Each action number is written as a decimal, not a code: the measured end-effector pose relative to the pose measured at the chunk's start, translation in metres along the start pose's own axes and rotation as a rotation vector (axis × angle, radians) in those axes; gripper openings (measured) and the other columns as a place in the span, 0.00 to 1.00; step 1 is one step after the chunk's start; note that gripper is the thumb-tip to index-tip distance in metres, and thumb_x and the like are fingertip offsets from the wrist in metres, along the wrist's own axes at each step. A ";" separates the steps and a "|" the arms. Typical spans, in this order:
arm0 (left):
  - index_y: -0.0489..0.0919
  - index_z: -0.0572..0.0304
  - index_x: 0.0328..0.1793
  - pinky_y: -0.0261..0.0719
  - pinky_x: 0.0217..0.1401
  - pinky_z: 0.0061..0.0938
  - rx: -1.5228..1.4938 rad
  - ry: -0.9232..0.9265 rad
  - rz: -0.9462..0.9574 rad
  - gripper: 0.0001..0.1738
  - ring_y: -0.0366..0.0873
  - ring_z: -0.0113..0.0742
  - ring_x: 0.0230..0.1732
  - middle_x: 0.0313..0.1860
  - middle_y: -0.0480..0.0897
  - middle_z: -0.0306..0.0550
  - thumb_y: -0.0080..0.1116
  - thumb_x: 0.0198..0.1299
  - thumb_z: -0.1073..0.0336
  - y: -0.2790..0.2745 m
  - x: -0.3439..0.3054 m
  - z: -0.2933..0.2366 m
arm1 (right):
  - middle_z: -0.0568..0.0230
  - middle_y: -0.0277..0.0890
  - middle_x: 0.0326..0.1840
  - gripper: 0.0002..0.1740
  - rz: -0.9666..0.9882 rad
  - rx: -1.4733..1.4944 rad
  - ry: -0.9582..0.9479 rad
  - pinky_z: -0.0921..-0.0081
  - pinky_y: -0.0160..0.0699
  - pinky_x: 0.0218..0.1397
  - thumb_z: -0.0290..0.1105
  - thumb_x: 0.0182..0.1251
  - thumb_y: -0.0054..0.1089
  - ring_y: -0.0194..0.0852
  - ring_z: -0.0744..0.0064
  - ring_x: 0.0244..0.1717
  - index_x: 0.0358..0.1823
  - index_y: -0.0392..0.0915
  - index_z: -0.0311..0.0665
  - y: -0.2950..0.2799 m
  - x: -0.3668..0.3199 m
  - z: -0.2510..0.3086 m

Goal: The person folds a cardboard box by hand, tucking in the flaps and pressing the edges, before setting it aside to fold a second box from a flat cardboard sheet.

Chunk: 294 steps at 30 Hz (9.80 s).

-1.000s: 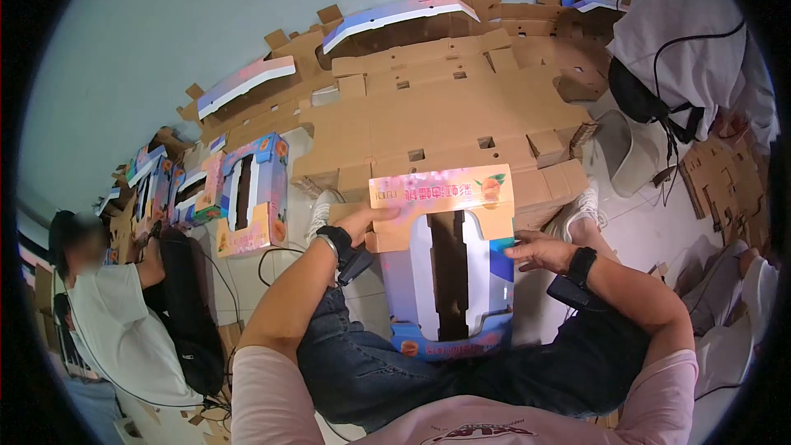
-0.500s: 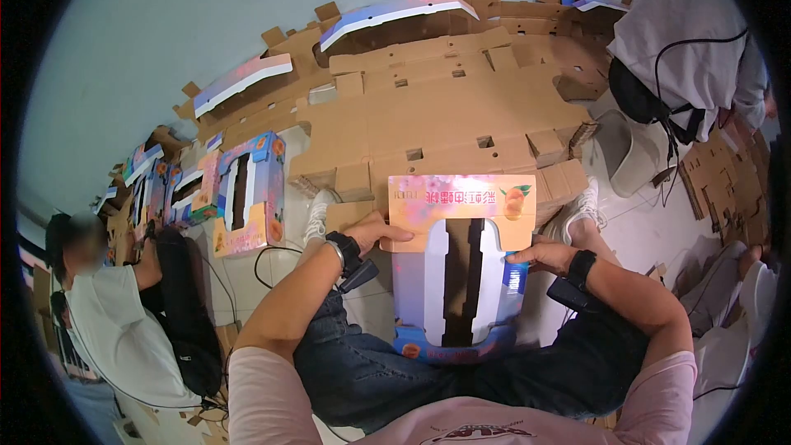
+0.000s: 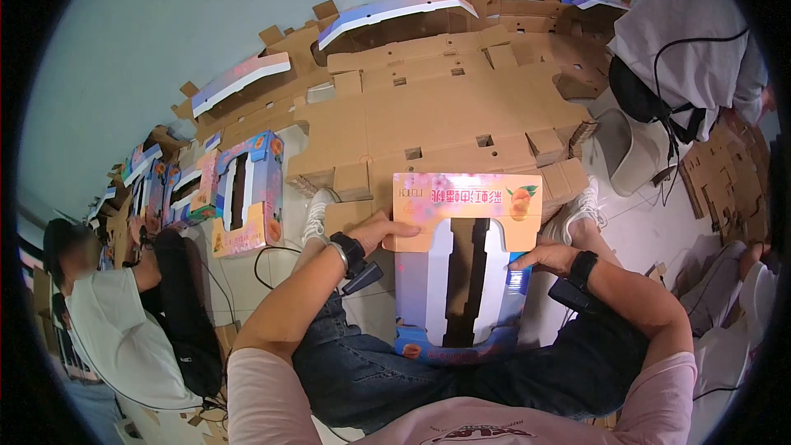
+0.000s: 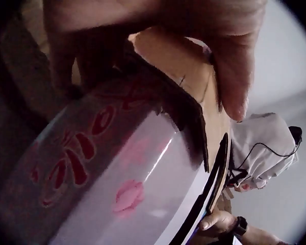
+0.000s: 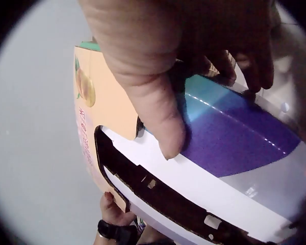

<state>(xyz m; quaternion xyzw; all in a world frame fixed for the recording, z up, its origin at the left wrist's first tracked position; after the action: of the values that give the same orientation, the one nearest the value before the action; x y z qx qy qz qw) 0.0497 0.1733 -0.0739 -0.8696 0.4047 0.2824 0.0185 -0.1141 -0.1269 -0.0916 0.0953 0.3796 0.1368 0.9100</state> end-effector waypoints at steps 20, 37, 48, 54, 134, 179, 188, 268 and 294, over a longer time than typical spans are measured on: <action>0.63 0.69 0.67 0.70 0.66 0.33 -0.012 0.336 -0.313 0.45 0.73 0.41 0.62 0.57 0.76 0.54 0.74 0.43 0.65 0.020 -0.023 -0.072 | 0.60 0.70 0.64 0.46 0.002 0.072 -0.162 0.66 0.65 0.70 0.29 0.52 0.74 0.68 0.65 0.65 0.72 0.59 0.38 -0.003 0.007 0.006; 0.67 0.73 0.64 0.75 0.61 0.32 -0.212 0.407 -0.385 0.36 0.77 0.39 0.57 0.56 0.78 0.53 0.65 0.55 0.57 -0.001 -0.034 -0.096 | 0.54 0.72 0.61 0.49 -0.019 0.057 -0.250 0.64 0.62 0.71 0.27 0.45 0.71 0.67 0.60 0.64 0.72 0.58 0.32 0.010 -0.006 0.036; 0.64 0.61 0.73 0.65 0.69 0.32 -0.106 0.465 -0.219 0.37 0.64 0.36 0.72 0.68 0.71 0.47 0.60 0.63 0.50 0.004 -0.042 -0.118 | 0.56 0.79 0.50 0.35 -0.114 0.360 -0.267 0.61 0.77 0.57 0.31 0.48 0.64 0.79 0.59 0.50 0.62 0.69 0.35 0.027 -0.023 0.072; 0.54 0.67 0.78 0.49 0.78 0.36 0.274 0.494 -0.372 0.51 0.48 0.49 0.80 0.77 0.56 0.60 0.67 0.55 0.51 0.018 -0.031 -0.103 | 0.59 0.81 0.45 0.30 -0.189 0.437 -0.188 0.64 0.80 0.57 0.48 0.60 0.65 0.81 0.65 0.47 0.57 0.74 0.35 0.000 0.000 0.051; 0.79 0.62 0.50 0.75 0.54 0.37 0.931 0.638 -0.054 0.21 0.79 0.48 0.50 0.44 0.80 0.53 0.69 0.51 0.62 0.113 -0.011 -0.076 | 0.62 0.77 0.55 0.33 -0.048 0.272 -0.227 0.64 0.77 0.59 0.46 0.62 0.61 0.78 0.70 0.54 0.65 0.66 0.37 0.042 0.013 0.025; 0.81 0.63 0.45 0.73 0.53 0.38 0.943 0.593 -0.036 0.19 0.77 0.49 0.49 0.43 0.80 0.52 0.67 0.53 0.57 0.106 -0.008 -0.067 | 0.62 0.77 0.53 0.36 -0.126 0.282 -0.176 0.67 0.79 0.55 0.47 0.61 0.64 0.79 0.69 0.50 0.65 0.66 0.34 0.039 0.006 0.020; 0.81 0.62 0.45 0.73 0.53 0.38 0.951 0.586 -0.036 0.19 0.77 0.48 0.49 0.43 0.80 0.52 0.67 0.53 0.57 0.107 -0.009 -0.068 | 0.60 0.76 0.54 0.37 -0.131 0.281 -0.178 0.66 0.79 0.55 0.48 0.60 0.65 0.78 0.68 0.51 0.65 0.65 0.33 0.036 0.009 0.017; 0.43 0.63 0.78 0.60 0.73 0.36 0.326 0.220 -0.005 0.66 0.66 0.37 0.68 0.64 0.69 0.50 0.80 0.40 0.63 0.026 0.012 -0.009 | 0.76 0.78 0.35 0.23 -0.343 0.370 -0.207 0.78 0.67 0.29 0.59 0.74 0.44 0.72 0.81 0.32 0.49 0.77 0.50 -0.068 0.009 0.021; 0.71 0.59 0.58 0.78 0.44 0.28 0.117 -0.042 -0.005 0.29 0.79 0.29 0.39 0.40 0.81 0.41 0.71 0.51 0.67 0.025 0.016 0.011 | 0.63 0.74 0.38 0.16 -0.664 0.139 -0.453 0.71 0.74 0.40 0.43 0.69 0.57 0.75 0.69 0.39 0.46 0.74 0.36 -0.079 -0.016 0.052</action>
<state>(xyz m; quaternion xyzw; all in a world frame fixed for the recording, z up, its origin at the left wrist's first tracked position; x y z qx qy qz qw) 0.0346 0.1483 -0.0859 -0.8619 0.4179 0.2764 0.0786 -0.0735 -0.2101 -0.0666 0.0564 0.1880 -0.2148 0.9567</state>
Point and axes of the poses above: each hand's wrist, its own x-axis towards the middle knuckle, its own y-axis out of the palm, z = x × y, the point moved 4 cm from there along x, towards the middle knuckle
